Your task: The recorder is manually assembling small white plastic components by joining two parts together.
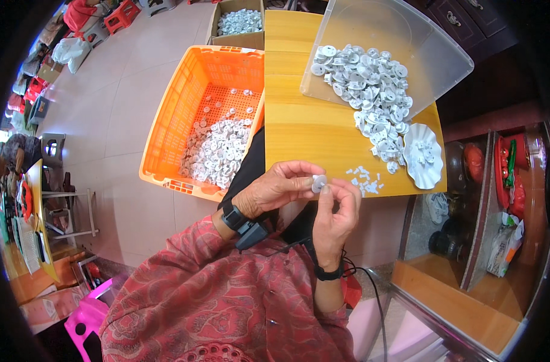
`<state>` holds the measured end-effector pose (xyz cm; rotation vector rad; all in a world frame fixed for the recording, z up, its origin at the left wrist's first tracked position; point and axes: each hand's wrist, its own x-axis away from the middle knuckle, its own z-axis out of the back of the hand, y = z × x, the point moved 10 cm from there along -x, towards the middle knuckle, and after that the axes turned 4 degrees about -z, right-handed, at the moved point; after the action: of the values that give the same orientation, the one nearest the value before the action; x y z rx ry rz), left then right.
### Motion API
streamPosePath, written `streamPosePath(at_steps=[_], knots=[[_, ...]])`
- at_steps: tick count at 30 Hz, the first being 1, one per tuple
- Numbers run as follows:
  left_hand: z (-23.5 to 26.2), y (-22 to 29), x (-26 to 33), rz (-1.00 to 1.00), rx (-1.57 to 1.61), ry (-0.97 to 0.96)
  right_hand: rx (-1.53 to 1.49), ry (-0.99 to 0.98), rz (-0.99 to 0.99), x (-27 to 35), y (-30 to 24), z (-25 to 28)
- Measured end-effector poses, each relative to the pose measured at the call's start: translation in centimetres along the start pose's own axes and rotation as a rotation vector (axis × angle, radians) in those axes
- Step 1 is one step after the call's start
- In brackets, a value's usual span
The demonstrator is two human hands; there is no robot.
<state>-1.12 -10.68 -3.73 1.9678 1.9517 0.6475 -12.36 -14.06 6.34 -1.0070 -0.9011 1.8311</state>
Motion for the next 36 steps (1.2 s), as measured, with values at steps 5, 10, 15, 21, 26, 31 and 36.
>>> streamPosePath(at_steps=[5, 10, 15, 21, 26, 31, 36], knots=[[-0.3, 0.5, 0.2, -0.046, -0.029, -0.014, 0.038, 0.010, 0.047, 0.1, -0.5, -0.2], [0.0, 0.6, 0.4, -0.075, -0.097, -0.022, 0.075, -0.002, 0.112, 0.2, -1.3, -0.5], [0.0, 1.3, 0.8, -0.106, -0.213, 0.034, 0.110, -0.027, 0.143, 0.3, -1.9, -1.0], [0.2, 1.8, 1.5, -0.060, -0.199, 0.113, -0.063, -0.094, 0.008, 0.3, -0.1, -1.5], [0.7, 1.7, 1.7, -0.045, -0.184, 0.148, -0.058, -0.108, 0.004, 0.4, 0.0, -1.7], [0.1, 1.9, 1.7, -0.074, -0.260, 0.091, 0.002, -0.113, 0.047, 0.4, -0.5, -1.8], [0.2, 2.2, 1.9, -0.113, -0.300, 0.059, 0.001, -0.115, 0.098, 0.5, -1.1, -2.1]])
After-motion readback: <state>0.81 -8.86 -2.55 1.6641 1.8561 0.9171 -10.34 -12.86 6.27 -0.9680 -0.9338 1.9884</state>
